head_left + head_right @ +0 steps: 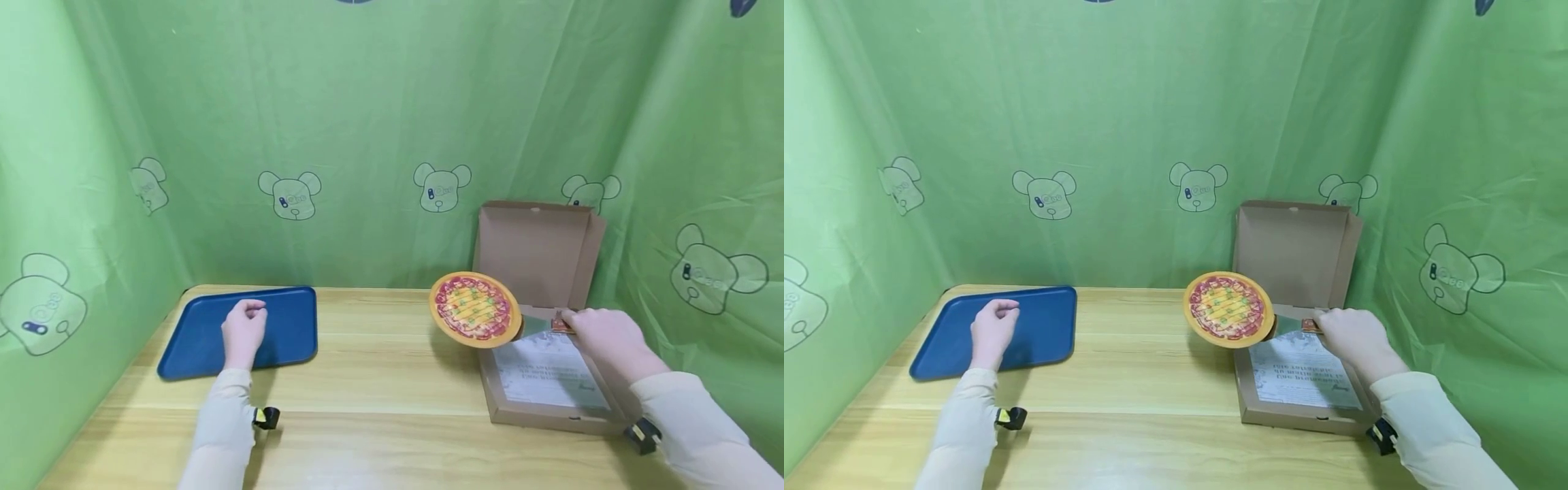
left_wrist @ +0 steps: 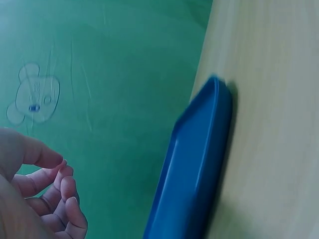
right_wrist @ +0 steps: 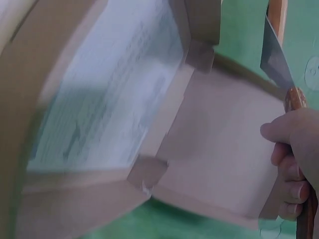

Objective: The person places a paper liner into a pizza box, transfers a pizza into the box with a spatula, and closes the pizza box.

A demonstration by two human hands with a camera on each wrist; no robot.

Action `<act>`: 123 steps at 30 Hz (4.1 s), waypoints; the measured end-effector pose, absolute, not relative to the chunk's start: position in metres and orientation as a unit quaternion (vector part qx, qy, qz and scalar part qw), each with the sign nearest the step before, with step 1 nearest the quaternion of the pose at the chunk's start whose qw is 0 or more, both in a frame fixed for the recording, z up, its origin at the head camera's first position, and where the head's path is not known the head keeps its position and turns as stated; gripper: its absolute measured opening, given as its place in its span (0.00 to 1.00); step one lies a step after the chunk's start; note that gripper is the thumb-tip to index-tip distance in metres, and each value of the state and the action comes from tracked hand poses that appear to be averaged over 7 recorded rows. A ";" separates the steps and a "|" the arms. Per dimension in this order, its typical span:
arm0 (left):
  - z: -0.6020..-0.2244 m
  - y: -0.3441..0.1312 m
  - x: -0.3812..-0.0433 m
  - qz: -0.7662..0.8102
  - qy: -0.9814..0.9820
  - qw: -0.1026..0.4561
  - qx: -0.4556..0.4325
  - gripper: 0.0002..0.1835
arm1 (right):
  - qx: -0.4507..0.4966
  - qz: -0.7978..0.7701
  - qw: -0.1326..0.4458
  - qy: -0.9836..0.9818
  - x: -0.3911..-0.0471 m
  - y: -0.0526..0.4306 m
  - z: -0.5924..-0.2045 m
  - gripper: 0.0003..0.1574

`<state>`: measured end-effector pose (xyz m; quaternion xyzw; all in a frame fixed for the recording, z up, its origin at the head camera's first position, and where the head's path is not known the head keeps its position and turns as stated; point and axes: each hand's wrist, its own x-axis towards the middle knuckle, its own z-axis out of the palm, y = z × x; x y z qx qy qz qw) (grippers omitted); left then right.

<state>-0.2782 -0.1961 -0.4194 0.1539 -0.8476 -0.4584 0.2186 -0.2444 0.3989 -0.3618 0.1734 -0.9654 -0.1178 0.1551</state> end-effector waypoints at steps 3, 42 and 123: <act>-0.418 -0.183 -0.283 -0.472 -0.843 0.213 0.145 0.13 | 0.174 -0.120 0.148 -0.966 -0.245 0.408 -0.358 0.04; -0.446 0.000 -0.294 -0.579 -0.812 0.078 0.000 0.07 | 0.163 -0.125 0.110 -0.973 -0.251 0.476 -0.358 0.12; -0.451 0.095 -0.280 -0.640 -0.763 -0.074 -0.042 0.08 | 0.200 -0.151 0.149 -0.956 -0.259 0.484 -0.380 0.16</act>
